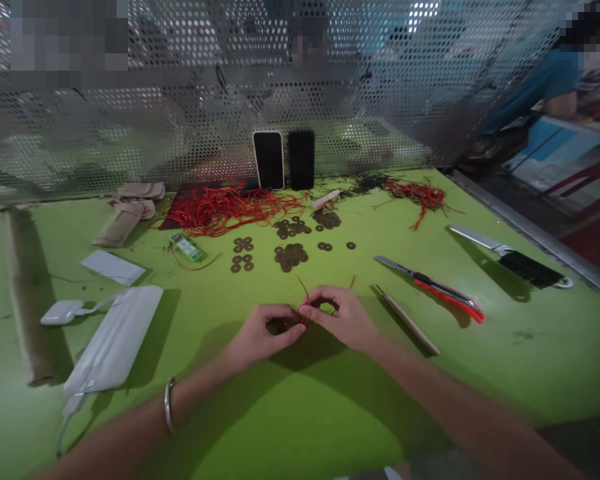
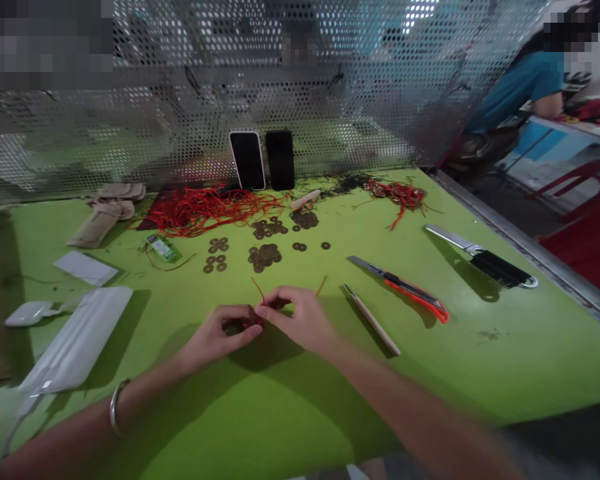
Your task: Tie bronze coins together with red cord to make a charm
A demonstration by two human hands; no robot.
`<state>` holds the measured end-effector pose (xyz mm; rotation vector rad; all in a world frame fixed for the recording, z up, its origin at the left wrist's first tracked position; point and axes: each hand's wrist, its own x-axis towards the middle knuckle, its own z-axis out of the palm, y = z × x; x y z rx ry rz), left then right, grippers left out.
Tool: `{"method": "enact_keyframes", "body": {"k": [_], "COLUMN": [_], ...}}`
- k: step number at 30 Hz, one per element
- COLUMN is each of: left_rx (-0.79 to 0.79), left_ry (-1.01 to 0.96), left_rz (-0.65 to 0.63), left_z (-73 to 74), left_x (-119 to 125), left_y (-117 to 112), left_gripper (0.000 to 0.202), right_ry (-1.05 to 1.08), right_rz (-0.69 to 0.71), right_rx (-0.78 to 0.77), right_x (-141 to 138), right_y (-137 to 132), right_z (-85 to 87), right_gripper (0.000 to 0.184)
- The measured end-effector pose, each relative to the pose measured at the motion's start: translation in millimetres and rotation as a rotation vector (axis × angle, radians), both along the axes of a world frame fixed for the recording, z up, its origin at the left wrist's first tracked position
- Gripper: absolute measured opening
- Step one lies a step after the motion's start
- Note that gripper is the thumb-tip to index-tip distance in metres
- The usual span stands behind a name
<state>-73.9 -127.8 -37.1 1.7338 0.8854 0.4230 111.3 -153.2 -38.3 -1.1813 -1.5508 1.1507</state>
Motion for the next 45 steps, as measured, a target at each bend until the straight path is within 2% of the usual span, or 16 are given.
{"method": "enact_keyframes", "body": {"k": [4,10,12,16,27,34,38,41,45], "left_rx": [-0.005,-0.039,-0.047,-0.042,0.003,0.002,0.048,0.071,0.072], "left_ry": [-0.015,0.047,0.014,-0.032,0.021,0.027,0.090,0.123,0.117], "left_rz": [-0.024,-0.153,-0.102,0.005,0.035,-0.004,-0.103,-0.125,-0.141], "left_z": [-0.6,-2.9,-2.1,1.1,-0.9,-0.1,-1.4,-1.8,-0.4], "left_x": [0.3,0.9,1.0,1.4,3.8,4.9,4.4,4.7,6.0], "left_y": [-0.8,-4.1,-4.4,-2.4,-1.5,-2.4,-6.6,-8.2,-7.9], "left_gripper": [0.023,0.026,0.024,0.022,0.020,0.020,0.020,0.020,0.017], "right_ry": [0.079,0.171,0.162,0.064,0.074,0.108,0.178,0.243,0.243], "right_rz": [-0.047,-0.174,-0.145,0.023,0.026,-0.042,-0.166,-0.265,-0.249], "right_rx": [0.040,0.021,-0.023,-0.114,0.006,0.040,0.048,0.069,0.071], "right_x": [-4.4,-3.8,-1.5,0.5,-2.4,-6.7,-3.9,-2.1,-4.6], "right_y": [-1.9,-1.0,0.3,1.8,-4.2,-5.5,-2.7,-2.1,-5.0], "right_z": [-3.2,-9.1,-7.9,-3.9,-1.2,-0.6,-1.0,-0.1,1.5], "right_gripper": [0.008,0.012,0.016,0.021,0.015,0.013,0.014,0.014,0.014]}}
